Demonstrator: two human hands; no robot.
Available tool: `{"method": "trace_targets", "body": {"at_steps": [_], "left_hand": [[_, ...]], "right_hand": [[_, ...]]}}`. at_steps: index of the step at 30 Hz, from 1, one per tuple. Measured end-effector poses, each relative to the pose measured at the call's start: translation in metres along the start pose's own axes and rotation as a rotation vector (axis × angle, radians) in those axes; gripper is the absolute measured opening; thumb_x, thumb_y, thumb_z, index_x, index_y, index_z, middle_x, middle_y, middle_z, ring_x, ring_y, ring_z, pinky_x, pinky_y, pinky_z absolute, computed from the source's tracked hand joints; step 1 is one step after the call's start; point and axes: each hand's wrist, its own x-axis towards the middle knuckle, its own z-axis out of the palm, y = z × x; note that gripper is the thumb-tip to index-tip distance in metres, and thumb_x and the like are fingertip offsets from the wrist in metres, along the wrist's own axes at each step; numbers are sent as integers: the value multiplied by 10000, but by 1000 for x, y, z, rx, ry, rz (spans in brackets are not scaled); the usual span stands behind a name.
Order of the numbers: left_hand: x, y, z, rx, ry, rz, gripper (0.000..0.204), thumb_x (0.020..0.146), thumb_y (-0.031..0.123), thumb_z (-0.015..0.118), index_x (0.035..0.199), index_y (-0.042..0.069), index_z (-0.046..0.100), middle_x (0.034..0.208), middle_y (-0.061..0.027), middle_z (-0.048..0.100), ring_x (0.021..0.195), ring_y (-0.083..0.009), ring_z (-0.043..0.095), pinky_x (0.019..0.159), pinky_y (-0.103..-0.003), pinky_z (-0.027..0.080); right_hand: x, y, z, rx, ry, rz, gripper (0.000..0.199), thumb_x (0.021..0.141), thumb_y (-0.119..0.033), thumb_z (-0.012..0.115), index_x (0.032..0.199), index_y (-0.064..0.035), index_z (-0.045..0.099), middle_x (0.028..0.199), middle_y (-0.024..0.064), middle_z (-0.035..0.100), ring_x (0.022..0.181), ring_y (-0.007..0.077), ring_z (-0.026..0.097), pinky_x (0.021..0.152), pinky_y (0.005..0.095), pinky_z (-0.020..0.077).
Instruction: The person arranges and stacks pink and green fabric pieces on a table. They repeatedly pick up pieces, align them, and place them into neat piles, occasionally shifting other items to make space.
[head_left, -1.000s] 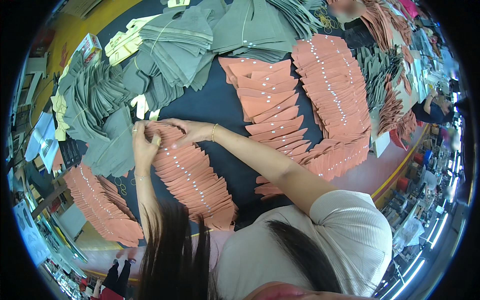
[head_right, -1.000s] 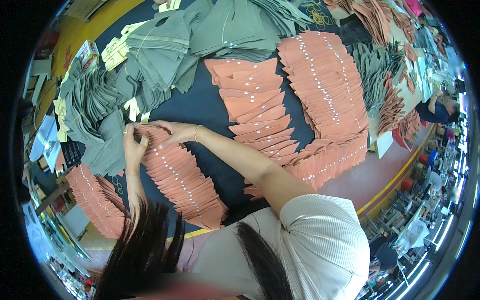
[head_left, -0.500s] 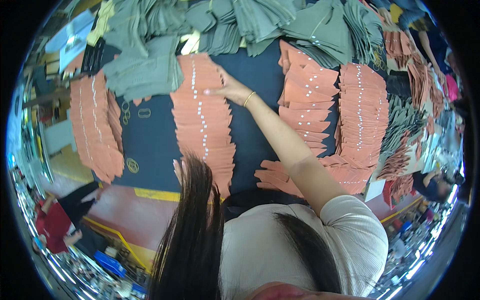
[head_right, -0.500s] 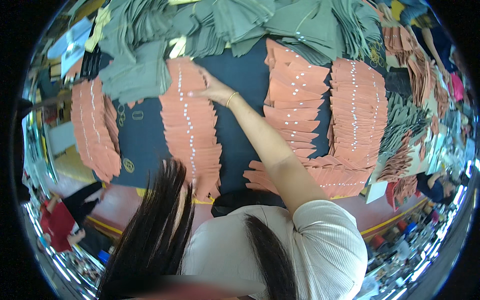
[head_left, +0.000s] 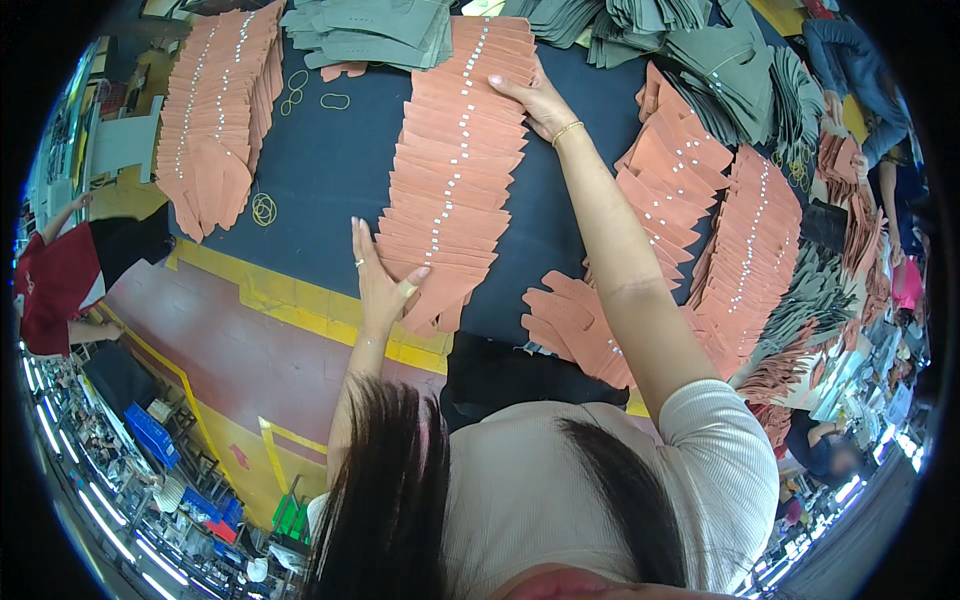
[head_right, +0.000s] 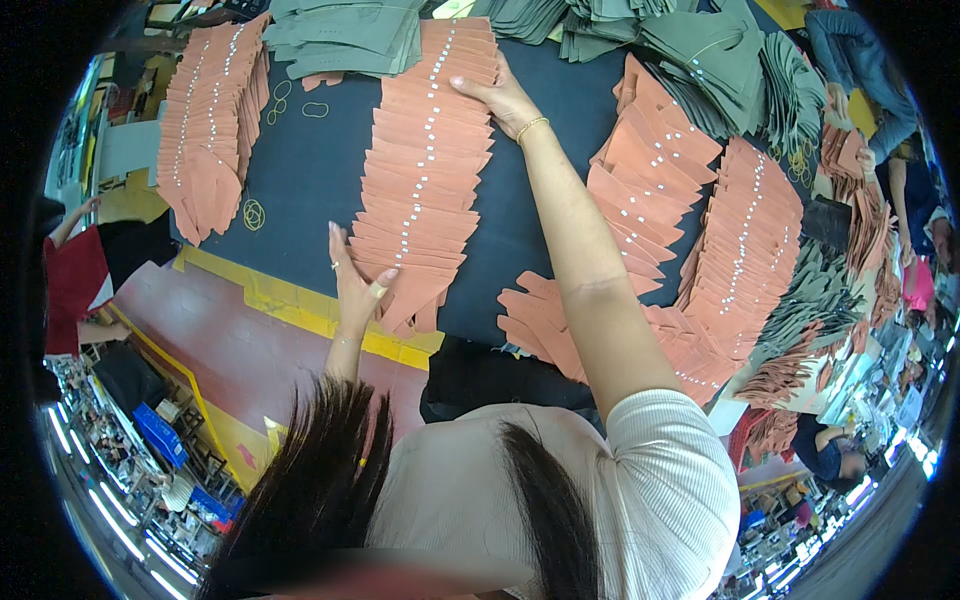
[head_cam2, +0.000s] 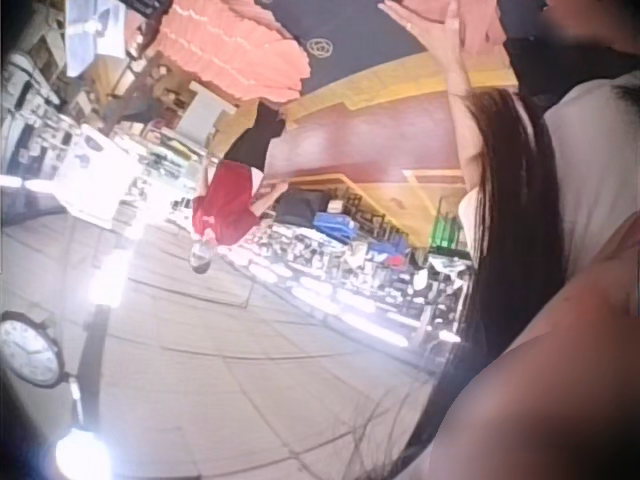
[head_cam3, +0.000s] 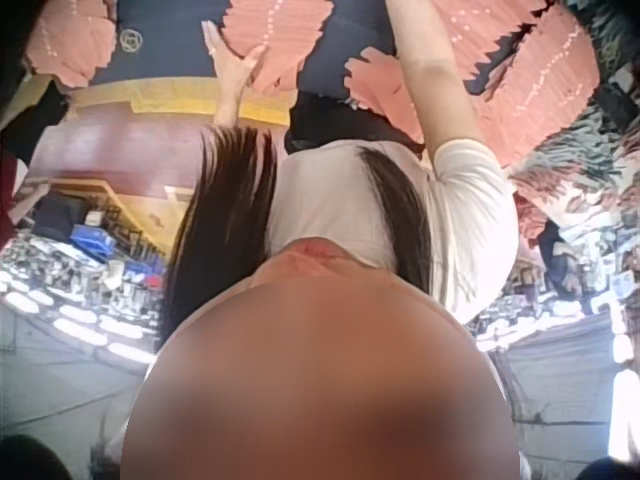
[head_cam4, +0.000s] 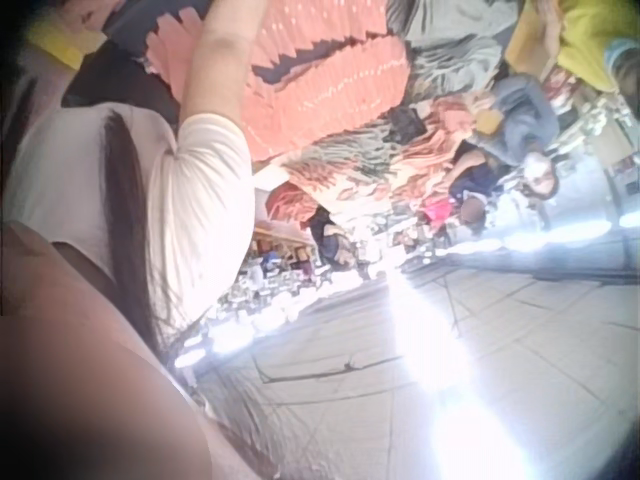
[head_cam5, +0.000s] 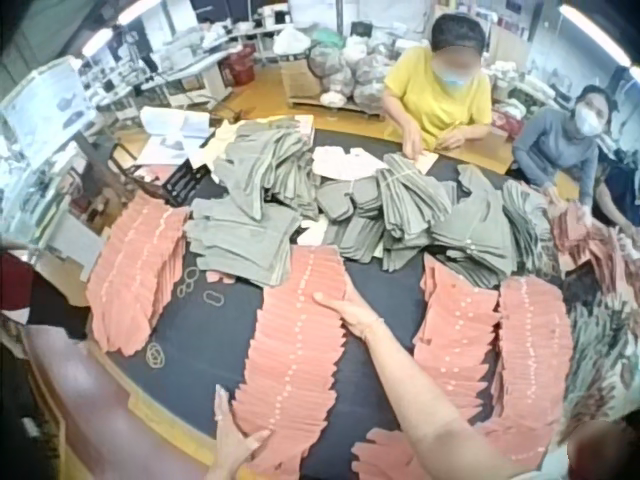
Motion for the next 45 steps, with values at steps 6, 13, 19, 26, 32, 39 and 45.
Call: {"method": "trace_targets", "body": {"at_steps": [6,13,19,26,32,39,45], "left_hand": [[20,2,8,154,-116,71,1154,654,487,849,1506,-15,254,1477,-238,361,1352,-373,340,1121,-465,290],[23,14,14,-28,-144,-43,1109,629,413,865,1490,-12,310,1449,-211,422,1323,-353,374,1122,-456,292],[17,23,33,-6,-174,40,1116,622,387,874,1495,-4,298,1465,-206,408,1248,-353,412,1088,-460,326],[6,47,67,13,-226,117,1121,613,382,881,1491,-9,304,1466,-219,407,1255,-368,417,1083,-464,335],[6,63,90,-27,-261,134,1113,613,345,887,1500,19,300,1486,-223,388,1256,-380,419,1075,-467,336],[7,73,110,1,-260,184,1108,627,362,881,1503,24,294,1486,-240,380,1263,-385,415,1068,-469,335],[4,76,111,39,-262,183,1076,662,368,849,1501,-1,286,1441,-220,425,1257,-358,410,1089,-460,320]], "right_hand": [[6,6,4,-53,66,-83,869,727,28,808,1439,-80,323,1301,116,565,1208,215,556,1002,361,495],[5,9,-1,18,54,-127,807,724,42,791,1405,-63,372,1258,107,591,1143,205,596,957,352,523],[-17,-7,-17,21,81,-91,796,716,29,800,1389,-53,383,1251,103,594,1150,198,587,963,356,513],[-59,-27,-55,-57,164,-154,790,715,30,799,1391,-54,401,1232,92,606,1141,191,585,964,344,498],[-74,-37,-86,-79,208,-190,852,705,25,813,1428,-45,368,1239,96,611,1115,188,599,932,327,512],[-82,-50,-105,-140,345,-28,959,734,19,793,1509,-53,232,1237,138,616,1039,214,645,843,324,559],[-74,-45,-110,-217,321,-39,963,788,-24,765,1537,-56,160,1260,180,587,1046,232,643,851,369,563]]}}
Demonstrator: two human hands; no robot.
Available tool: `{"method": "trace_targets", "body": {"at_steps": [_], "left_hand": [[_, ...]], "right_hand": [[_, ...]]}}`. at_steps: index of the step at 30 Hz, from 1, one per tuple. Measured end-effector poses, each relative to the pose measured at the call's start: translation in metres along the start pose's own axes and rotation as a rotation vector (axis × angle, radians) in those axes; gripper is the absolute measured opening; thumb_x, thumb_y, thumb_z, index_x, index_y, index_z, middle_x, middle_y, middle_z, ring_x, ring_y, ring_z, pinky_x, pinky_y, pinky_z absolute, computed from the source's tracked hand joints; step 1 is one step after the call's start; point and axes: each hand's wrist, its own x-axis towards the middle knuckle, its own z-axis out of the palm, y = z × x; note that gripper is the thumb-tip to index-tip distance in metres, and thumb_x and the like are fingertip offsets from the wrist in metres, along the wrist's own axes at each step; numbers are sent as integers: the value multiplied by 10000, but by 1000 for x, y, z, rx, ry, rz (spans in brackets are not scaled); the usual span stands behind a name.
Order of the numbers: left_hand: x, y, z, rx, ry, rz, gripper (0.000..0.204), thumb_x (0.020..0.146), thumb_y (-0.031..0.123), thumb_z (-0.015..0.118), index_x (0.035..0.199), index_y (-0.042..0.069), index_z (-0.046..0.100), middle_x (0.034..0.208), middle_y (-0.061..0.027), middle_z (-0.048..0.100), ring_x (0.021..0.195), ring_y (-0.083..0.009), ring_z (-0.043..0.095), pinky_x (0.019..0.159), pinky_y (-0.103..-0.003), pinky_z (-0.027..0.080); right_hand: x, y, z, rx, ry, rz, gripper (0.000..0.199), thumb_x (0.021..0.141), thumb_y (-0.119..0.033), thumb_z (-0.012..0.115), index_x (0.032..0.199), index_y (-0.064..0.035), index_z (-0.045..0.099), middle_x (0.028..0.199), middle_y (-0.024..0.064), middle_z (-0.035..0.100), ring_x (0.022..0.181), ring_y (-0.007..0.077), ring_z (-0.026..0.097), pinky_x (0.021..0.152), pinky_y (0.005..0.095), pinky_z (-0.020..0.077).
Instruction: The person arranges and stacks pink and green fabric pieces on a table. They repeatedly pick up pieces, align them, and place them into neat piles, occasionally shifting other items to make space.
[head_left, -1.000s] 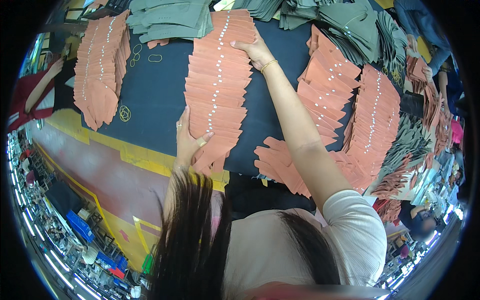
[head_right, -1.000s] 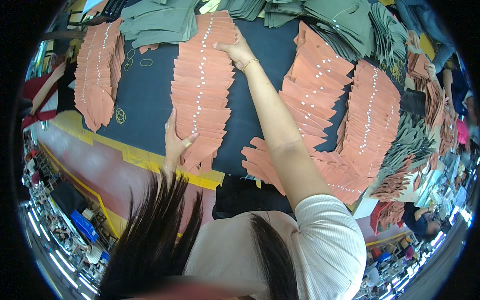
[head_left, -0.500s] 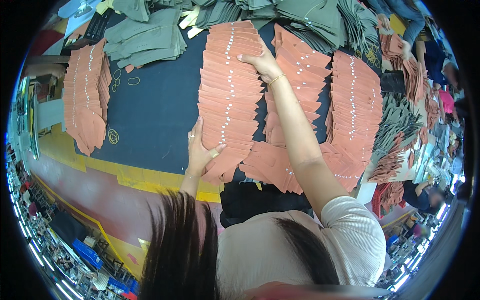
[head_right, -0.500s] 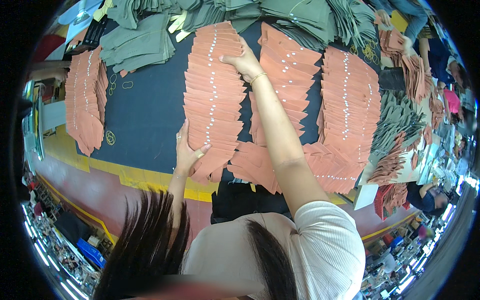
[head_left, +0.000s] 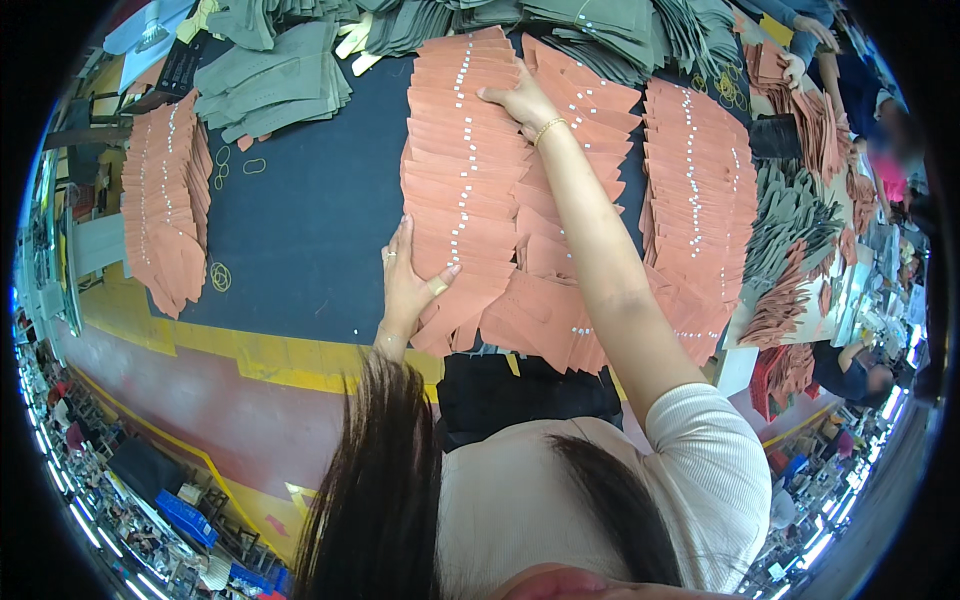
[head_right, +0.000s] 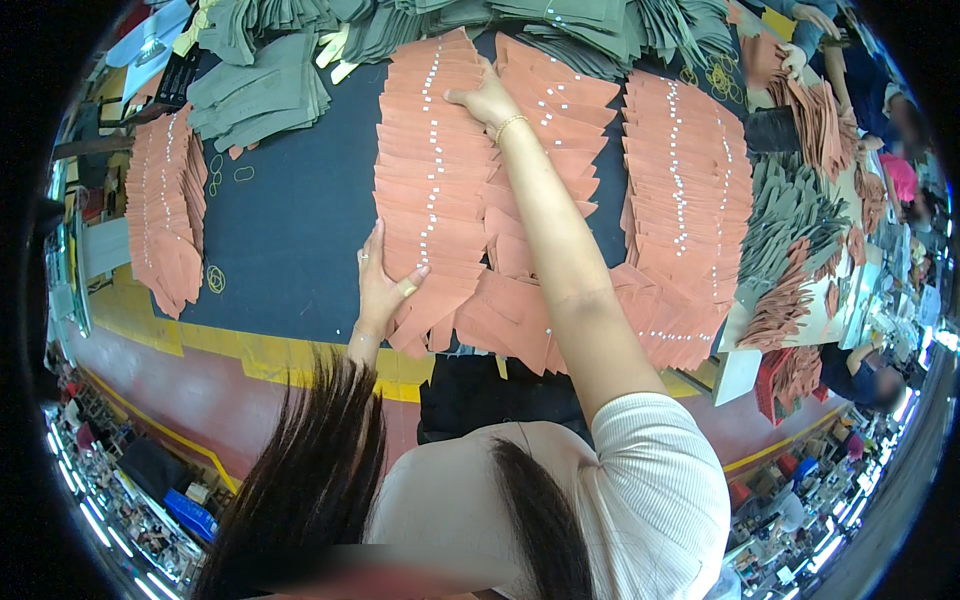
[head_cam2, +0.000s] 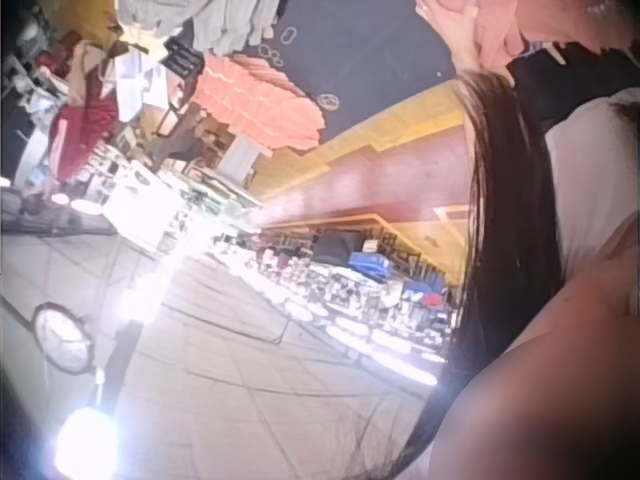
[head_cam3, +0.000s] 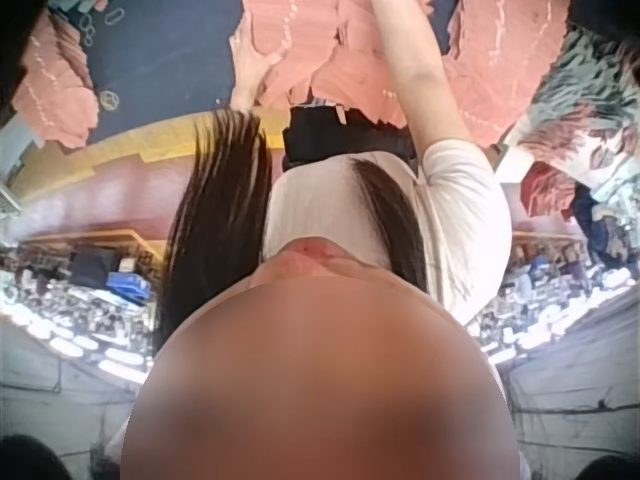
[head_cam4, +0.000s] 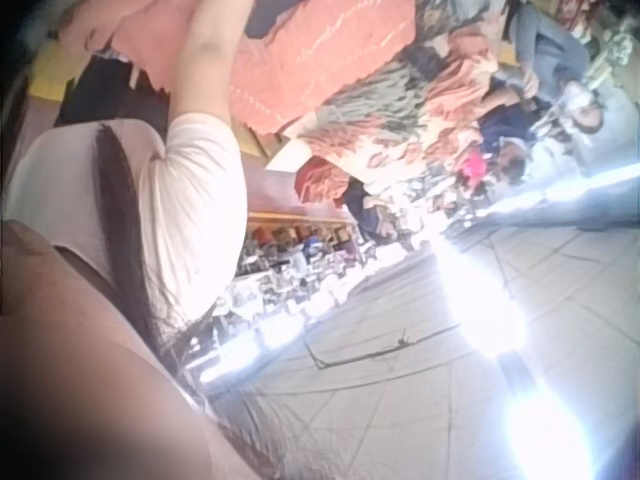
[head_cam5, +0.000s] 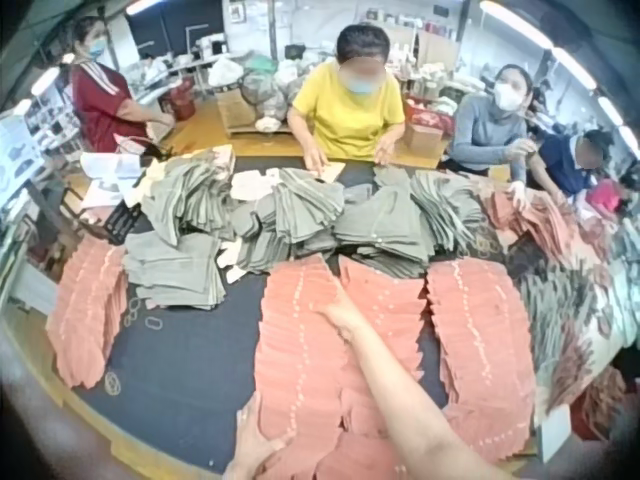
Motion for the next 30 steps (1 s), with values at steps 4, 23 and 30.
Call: {"method": "trace_targets", "body": {"at_steps": [4,23,30], "left_hand": [[-1,-2,1,19,-9,-14,1089,657,391,855,1505,20,282,1488,-234,375,1300,-392,389,1088,-462,310],[-4,61,20,246,-137,675,526,870,200,662,1358,68,515,1465,-184,400,1312,-389,398,1077,-503,340],[-29,94,66,219,-506,925,560,820,103,676,1355,73,512,1448,-158,423,1307,-375,423,1081,-482,359]], "right_hand": [[6,3,12,-369,201,-281,825,821,-118,726,1500,-40,263,1314,213,556,1179,287,580,960,388,500],[-316,-24,-147,-703,687,-285,204,902,-164,642,1036,-14,673,948,121,682,858,226,656,777,324,508],[-412,112,-55,-508,541,-89,150,861,-86,656,989,-11,674,918,128,684,832,288,669,744,370,526]]}}
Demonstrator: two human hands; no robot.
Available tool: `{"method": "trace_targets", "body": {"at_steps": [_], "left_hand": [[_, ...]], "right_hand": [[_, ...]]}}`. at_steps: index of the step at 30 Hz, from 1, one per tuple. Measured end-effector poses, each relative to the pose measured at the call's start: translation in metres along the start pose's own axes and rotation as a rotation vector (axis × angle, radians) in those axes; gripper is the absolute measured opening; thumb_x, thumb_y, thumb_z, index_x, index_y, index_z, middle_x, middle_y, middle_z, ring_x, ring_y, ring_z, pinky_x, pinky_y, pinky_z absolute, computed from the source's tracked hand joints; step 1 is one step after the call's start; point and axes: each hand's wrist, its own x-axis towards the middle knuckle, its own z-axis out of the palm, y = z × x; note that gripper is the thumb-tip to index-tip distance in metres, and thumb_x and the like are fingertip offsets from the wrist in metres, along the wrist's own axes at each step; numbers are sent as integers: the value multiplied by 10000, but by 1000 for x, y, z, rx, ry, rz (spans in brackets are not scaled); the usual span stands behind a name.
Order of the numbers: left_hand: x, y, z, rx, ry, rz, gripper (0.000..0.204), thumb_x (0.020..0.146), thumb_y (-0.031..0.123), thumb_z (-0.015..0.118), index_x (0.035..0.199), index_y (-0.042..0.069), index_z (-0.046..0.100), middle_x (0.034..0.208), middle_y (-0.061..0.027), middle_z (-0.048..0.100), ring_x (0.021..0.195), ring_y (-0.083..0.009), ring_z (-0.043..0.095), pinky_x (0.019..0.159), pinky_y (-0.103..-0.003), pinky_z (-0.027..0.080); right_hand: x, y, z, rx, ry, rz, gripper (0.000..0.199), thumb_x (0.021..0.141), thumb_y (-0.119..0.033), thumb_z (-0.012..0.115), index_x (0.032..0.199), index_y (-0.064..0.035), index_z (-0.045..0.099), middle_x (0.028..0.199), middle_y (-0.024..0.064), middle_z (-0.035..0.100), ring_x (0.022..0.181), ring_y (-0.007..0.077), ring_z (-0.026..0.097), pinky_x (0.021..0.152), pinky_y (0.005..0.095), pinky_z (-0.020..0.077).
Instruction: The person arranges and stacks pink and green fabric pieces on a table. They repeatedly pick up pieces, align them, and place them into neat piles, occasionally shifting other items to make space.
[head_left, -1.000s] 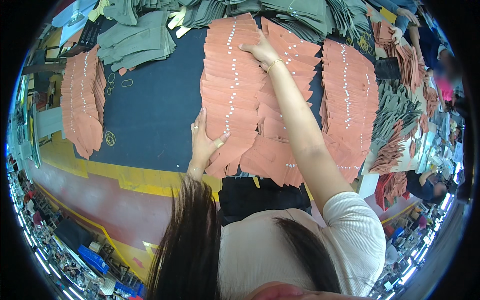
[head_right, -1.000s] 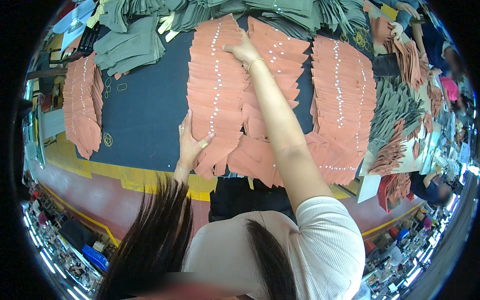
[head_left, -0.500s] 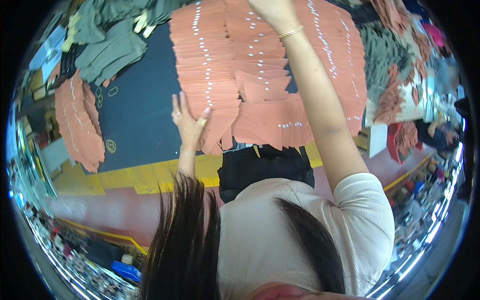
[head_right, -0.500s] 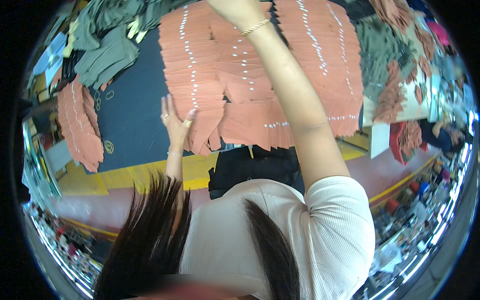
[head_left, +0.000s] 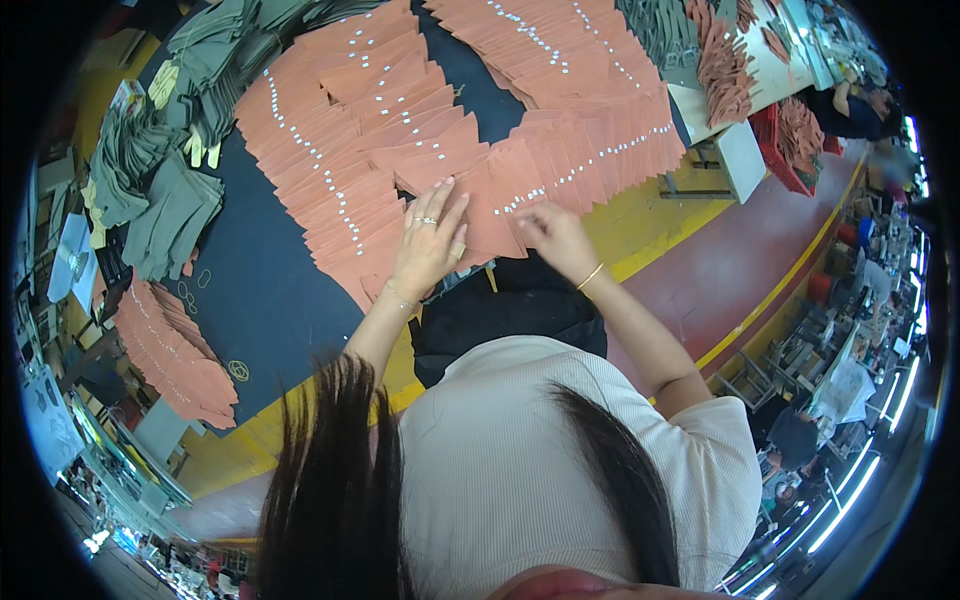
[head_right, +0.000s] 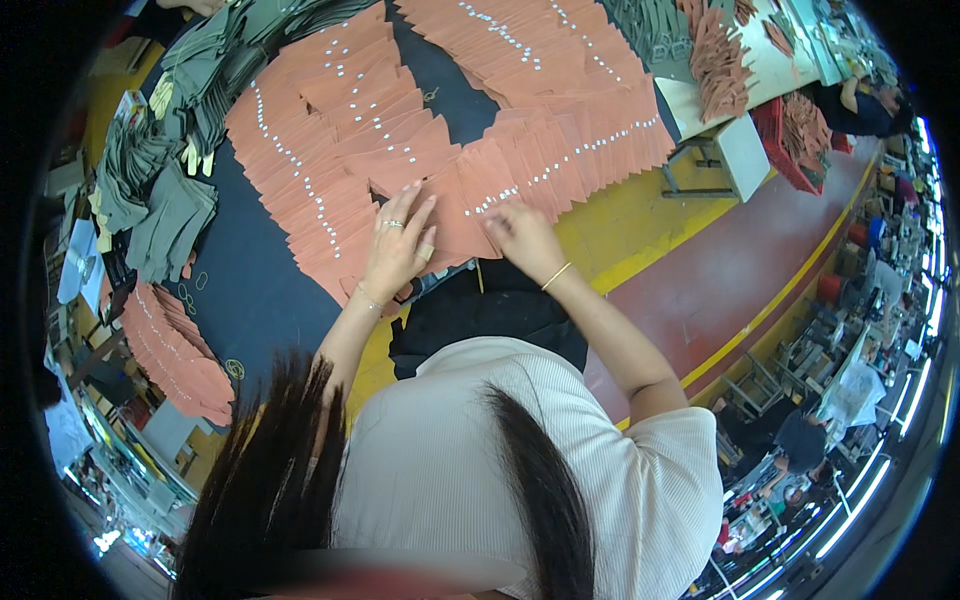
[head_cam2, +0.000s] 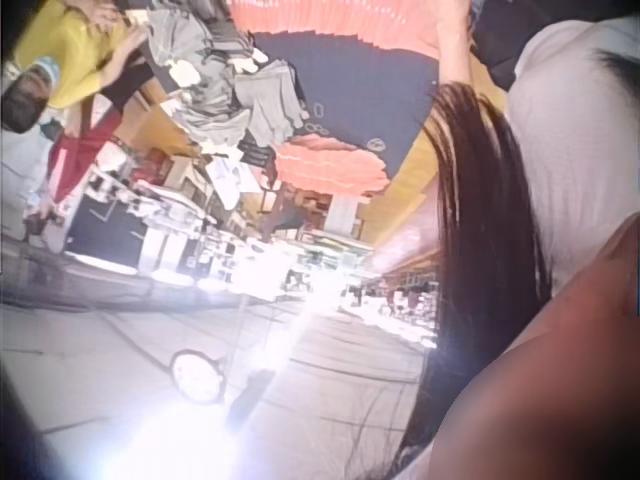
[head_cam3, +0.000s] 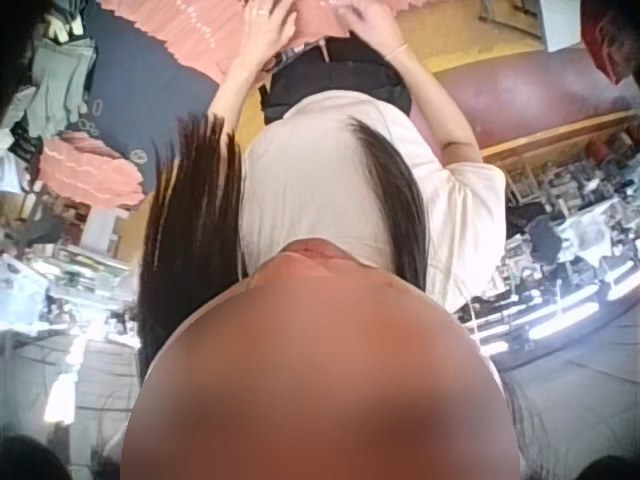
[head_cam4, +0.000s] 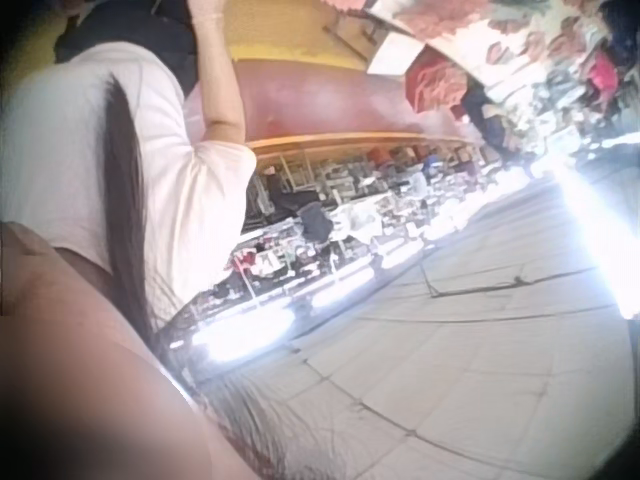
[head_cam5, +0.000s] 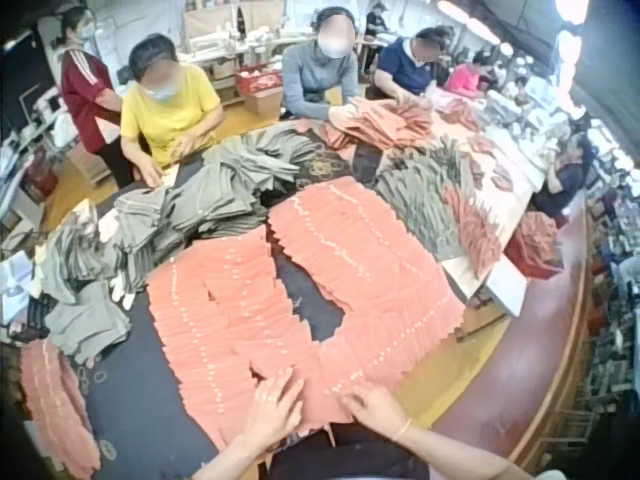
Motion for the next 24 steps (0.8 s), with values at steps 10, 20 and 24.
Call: {"method": "trace_targets", "body": {"at_steps": [10,20,24], "left_hand": [[-76,0,-26,240,253,-348,647,822,118,694,1419,92,446,1388,-212,399,1256,-406,410,1034,-513,376],[-116,44,18,67,237,-535,645,825,85,703,1416,60,443,1311,-214,405,1196,-380,417,1007,-465,384],[-125,51,24,70,293,-551,626,827,61,689,1407,54,452,1313,-221,411,1204,-386,425,1016,-472,377]], "right_hand": [[0,5,50,-156,234,-125,297,829,-62,695,1112,-14,620,943,128,597,863,263,634,760,358,519],[14,10,59,-100,241,-169,323,802,-108,713,1088,-22,591,985,139,588,956,320,582,812,414,485],[14,2,63,31,132,-75,240,797,-66,722,998,-3,607,882,112,592,785,272,615,723,371,509]]}}
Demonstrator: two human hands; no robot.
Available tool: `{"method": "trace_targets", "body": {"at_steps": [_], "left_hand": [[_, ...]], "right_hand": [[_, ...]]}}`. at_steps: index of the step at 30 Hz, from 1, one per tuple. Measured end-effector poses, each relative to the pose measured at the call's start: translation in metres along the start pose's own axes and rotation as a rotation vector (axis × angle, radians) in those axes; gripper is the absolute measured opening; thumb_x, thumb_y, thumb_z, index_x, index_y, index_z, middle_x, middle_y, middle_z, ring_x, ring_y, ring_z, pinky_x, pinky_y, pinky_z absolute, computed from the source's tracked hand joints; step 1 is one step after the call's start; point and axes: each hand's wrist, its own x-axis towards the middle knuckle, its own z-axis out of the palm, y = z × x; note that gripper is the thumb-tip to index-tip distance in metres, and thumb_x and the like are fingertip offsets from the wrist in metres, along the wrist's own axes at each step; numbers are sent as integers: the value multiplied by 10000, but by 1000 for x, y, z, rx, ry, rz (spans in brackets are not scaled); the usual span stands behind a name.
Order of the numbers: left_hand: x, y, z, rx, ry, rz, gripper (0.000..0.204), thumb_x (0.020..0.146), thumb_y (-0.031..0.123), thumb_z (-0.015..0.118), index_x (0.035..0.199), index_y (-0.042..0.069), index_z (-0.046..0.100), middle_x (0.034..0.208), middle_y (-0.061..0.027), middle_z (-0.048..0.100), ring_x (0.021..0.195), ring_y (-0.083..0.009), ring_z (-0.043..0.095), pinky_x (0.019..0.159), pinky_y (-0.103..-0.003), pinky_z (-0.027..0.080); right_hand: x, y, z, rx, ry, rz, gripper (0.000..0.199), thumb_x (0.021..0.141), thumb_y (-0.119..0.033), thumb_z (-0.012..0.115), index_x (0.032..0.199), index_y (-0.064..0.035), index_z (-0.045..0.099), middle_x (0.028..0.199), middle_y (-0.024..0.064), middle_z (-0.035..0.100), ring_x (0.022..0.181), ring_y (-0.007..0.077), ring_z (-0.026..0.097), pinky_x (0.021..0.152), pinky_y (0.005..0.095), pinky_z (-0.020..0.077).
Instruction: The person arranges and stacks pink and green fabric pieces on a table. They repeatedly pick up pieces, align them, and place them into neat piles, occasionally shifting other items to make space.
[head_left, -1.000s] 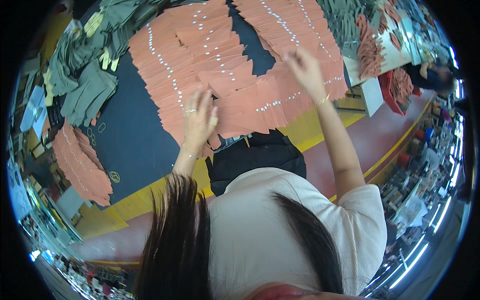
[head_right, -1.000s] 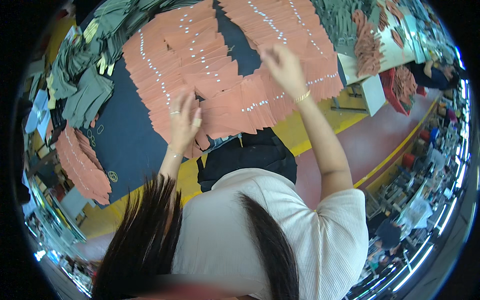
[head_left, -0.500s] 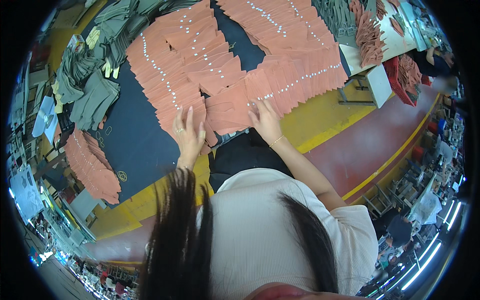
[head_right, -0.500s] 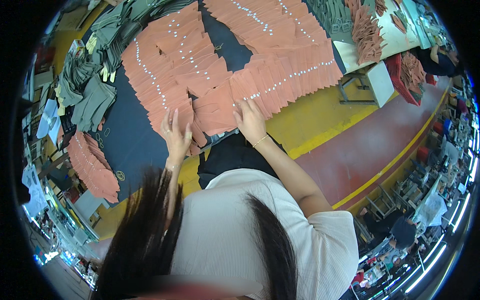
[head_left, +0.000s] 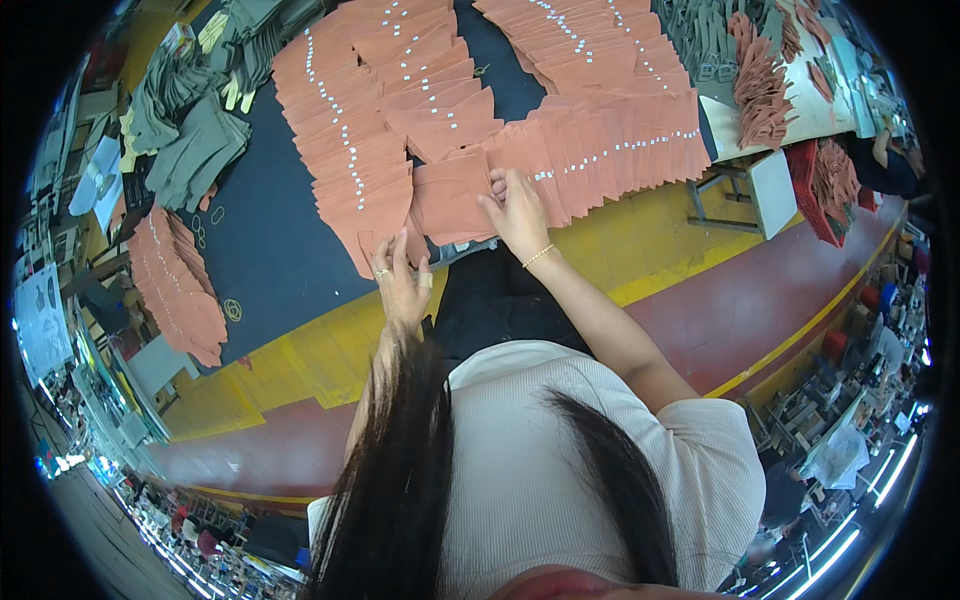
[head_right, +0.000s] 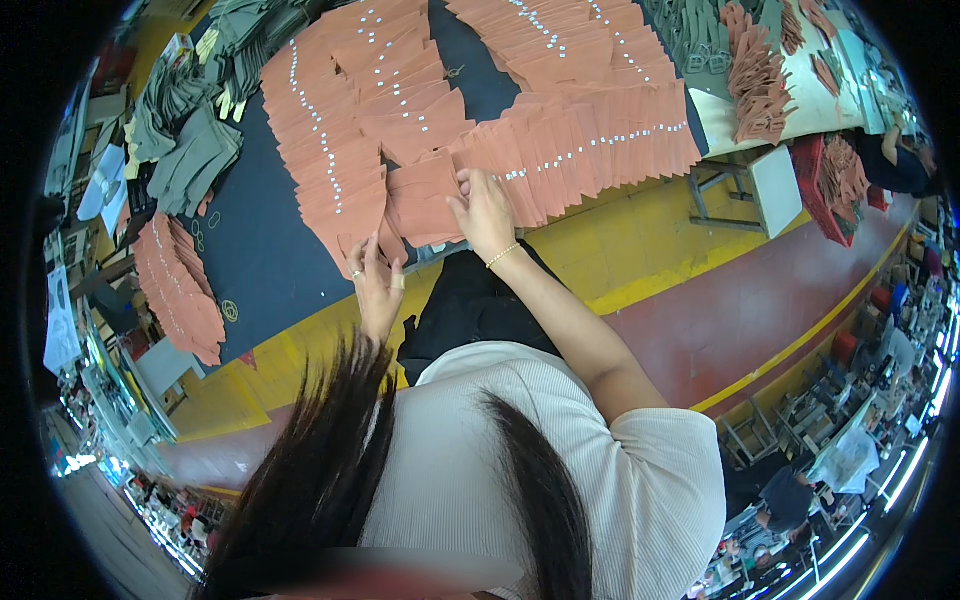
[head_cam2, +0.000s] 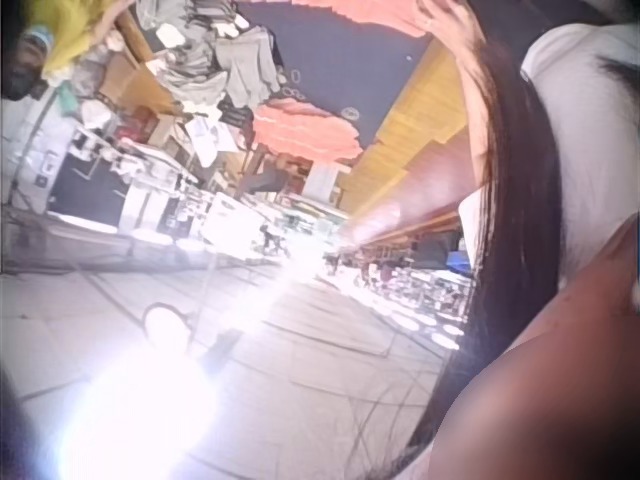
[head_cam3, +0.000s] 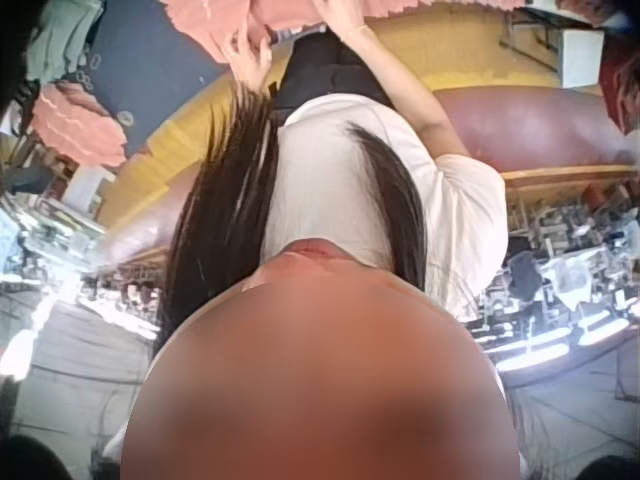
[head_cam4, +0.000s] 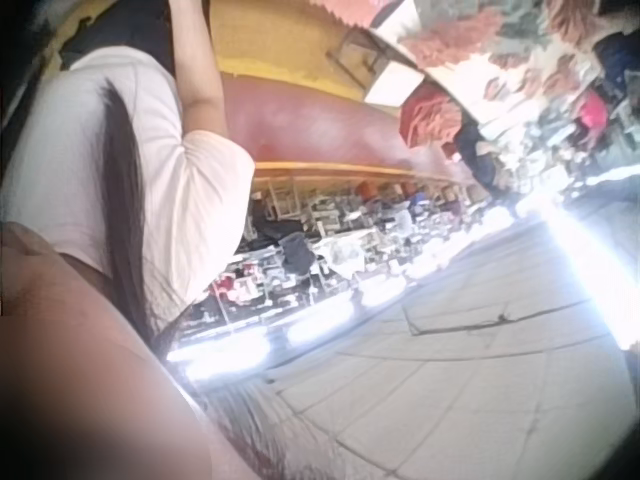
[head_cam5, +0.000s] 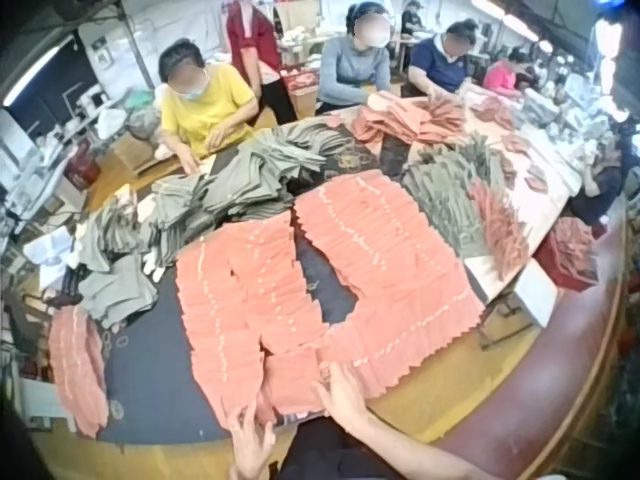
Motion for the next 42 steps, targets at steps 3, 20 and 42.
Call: {"method": "trace_targets", "body": {"at_steps": [3,20,42], "left_hand": [[-1,-3,0,3,3,-6,594,833,49,678,1387,42,466,1311,-223,425,1212,-394,436,1020,-467,381],[26,-24,-39,-1603,170,-790,750,989,627,349,1392,-1,429,1282,-134,565,1151,-210,555,958,-353,444],[60,17,-5,-121,-117,-55,417,889,155,639,1276,18,567,1205,-200,520,1121,-354,505,978,-436,416]], "right_hand": [[6,-16,-6,-46,-72,-37,181,818,-72,706,959,2,617,874,115,595,772,273,630,694,365,509],[9,-62,-38,490,-462,113,184,883,-85,689,1011,29,622,926,77,672,803,94,610,744,256,503],[6,6,-46,-129,-107,165,359,801,-114,703,1148,-103,609,906,113,687,800,291,673,727,412,535]]}}
